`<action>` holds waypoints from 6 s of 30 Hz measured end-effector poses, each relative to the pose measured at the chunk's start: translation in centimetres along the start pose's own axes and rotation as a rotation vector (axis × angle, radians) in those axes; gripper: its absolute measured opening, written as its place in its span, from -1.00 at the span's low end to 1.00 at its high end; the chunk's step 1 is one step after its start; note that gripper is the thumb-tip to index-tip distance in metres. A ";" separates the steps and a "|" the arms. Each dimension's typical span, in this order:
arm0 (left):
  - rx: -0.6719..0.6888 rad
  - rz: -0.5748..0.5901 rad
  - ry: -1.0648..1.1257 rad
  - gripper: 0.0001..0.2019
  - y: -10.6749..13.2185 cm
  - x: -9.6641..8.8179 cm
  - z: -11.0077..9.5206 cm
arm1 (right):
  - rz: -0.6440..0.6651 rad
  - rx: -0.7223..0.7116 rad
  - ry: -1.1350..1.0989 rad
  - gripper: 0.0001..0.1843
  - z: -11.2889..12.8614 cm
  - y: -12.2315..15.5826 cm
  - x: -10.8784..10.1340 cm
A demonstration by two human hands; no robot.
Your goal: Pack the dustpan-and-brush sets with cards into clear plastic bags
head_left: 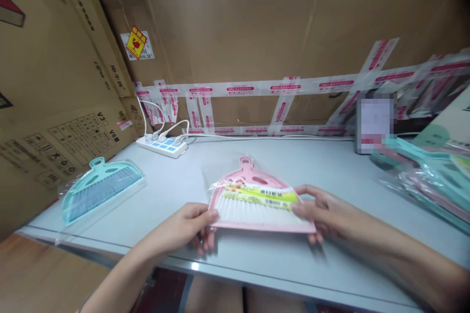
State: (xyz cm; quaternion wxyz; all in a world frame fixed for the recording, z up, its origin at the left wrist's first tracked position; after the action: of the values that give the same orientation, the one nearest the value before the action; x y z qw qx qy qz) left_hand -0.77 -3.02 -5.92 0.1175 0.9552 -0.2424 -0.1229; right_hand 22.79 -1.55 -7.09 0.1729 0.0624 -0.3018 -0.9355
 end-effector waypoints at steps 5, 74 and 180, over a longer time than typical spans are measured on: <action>0.049 -0.150 -0.370 -0.52 1.4 -1.2 0.4 | -0.046 -0.046 0.248 -0.41 -3.5 2.1 0.9; 0.749 0.768 -1.011 -0.83 -8.9 14.7 -9.2 | -0.884 -0.990 1.022 -0.74 -2.6 8.3 5.4; 0.720 -1.093 -0.981 -0.69 7.4 1.7 -0.7 | -1.001 -0.674 0.737 -0.80 -1.6 6.7 4.5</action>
State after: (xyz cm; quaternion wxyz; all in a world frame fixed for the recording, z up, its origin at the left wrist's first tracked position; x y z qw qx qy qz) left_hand -2.37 -10.09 -3.45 -0.3925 0.7553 0.2092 -0.4812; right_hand 20.84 -9.13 -4.57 -0.1773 0.4492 0.1474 -0.8632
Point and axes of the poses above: each hand's wrist, its own y-axis away from the middle knuckle, its own x-axis out of the palm, z = x × y, the point moved 8 cm from there along -y, towards the middle knuckle, and after that the axes turned 12 degrees about x, right-handed, at the moved point
